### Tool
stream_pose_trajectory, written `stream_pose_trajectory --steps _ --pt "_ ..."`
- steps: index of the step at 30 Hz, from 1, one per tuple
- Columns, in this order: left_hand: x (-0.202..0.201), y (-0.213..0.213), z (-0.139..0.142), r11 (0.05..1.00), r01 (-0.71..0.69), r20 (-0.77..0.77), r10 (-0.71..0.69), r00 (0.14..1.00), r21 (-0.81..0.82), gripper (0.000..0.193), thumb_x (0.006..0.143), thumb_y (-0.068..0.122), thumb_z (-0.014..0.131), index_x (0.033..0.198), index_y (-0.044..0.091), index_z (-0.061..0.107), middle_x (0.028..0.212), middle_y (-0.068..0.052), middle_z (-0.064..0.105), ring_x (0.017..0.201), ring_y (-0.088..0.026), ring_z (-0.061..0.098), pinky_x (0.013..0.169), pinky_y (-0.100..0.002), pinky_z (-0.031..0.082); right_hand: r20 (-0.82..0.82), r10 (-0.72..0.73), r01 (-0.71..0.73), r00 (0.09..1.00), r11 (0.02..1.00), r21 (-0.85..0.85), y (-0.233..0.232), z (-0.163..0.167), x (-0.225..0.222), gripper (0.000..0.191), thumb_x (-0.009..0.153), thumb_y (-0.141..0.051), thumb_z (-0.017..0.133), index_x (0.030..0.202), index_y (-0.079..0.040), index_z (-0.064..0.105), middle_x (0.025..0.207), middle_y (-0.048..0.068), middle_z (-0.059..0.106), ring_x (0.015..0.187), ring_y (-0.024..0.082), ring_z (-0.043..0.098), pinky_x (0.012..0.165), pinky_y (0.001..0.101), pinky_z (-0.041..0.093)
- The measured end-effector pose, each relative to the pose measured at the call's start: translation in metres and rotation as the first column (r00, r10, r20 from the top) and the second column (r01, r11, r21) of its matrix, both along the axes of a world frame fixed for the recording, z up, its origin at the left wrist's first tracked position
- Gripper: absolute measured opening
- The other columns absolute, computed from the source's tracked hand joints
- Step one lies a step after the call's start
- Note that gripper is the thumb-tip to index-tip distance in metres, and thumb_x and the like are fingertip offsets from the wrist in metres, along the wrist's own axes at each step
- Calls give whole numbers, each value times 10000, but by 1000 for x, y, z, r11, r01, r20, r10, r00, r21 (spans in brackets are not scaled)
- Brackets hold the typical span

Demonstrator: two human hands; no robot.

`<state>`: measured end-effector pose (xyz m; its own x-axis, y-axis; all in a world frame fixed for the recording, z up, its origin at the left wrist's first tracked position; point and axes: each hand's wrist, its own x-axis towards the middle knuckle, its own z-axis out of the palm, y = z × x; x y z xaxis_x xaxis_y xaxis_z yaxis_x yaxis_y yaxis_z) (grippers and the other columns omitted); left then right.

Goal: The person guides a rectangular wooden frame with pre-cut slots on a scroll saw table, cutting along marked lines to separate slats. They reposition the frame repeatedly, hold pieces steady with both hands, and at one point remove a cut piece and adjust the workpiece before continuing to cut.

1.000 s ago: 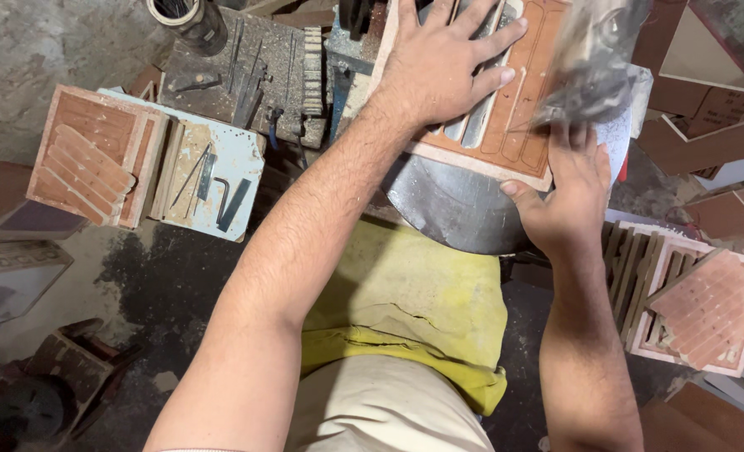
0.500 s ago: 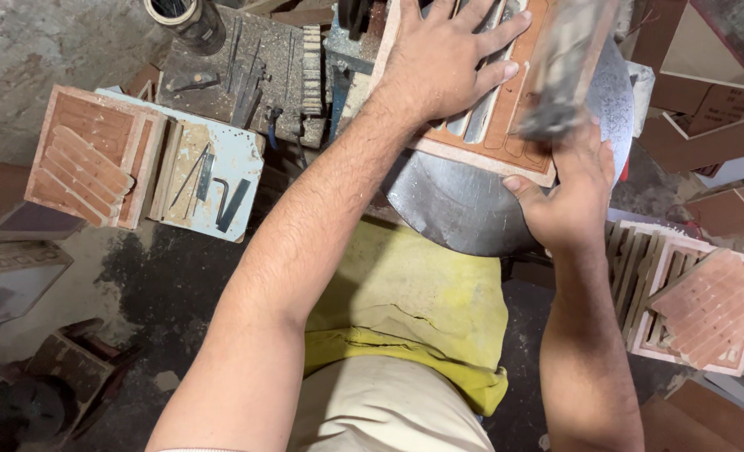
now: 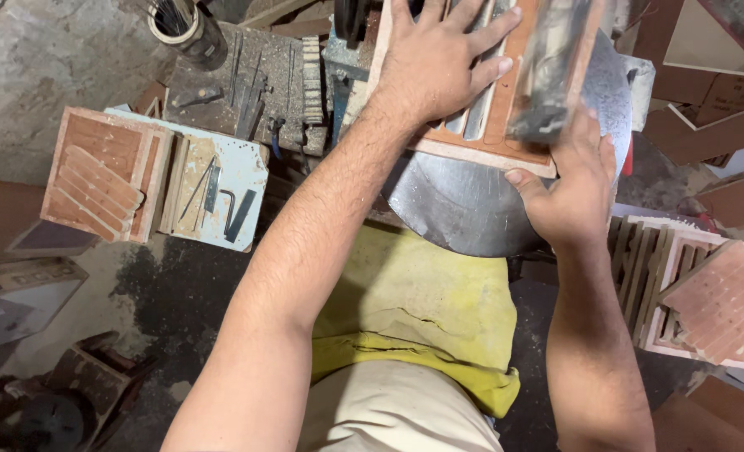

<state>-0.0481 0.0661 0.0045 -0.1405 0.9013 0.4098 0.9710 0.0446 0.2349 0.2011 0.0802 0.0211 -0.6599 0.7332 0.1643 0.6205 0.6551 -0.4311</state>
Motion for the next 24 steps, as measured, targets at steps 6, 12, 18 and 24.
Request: stream_pose_trajectory --steps 6,12,18,24 --pt "0 -2 2 999 -24 9 25 1000 -30 496 1010 590 564 1452 364 572 1429 -48 581 1363 -343 454 1100 -775 146 -61 -43 44 997 999 6 -8 -2 -1 741 806 -160 855 1495 -46 607 1635 211 473 1502 446 375 1196 639 251" --pt "2 -6 6 993 -73 24 75 997 -91 510 1017 599 545 1470 367 560 1476 -44 543 1389 -359 406 1111 -812 141 -103 -196 197 975 980 -1 -23 -14 -5 500 835 -151 856 1292 -29 692 1530 181 595 1448 400 500 1212 616 297" --pt "6 -11 8 965 -169 6 174 985 -200 538 1009 639 478 1483 387 509 1604 -52 361 1478 -401 232 1106 -857 105 -15 -167 168 986 977 135 -32 -25 -6 509 979 -264 789 1415 -31 670 1661 308 394 1558 455 347 1238 671 200" --pt "11 -19 10 942 -241 -5 246 969 -235 586 1019 634 447 1533 354 455 1634 -78 303 1504 -446 195 1098 -869 106 17 -202 199 979 976 92 -31 -23 -16 832 989 -603 707 1566 -24 556 1669 351 263 1566 494 233 1182 733 148"
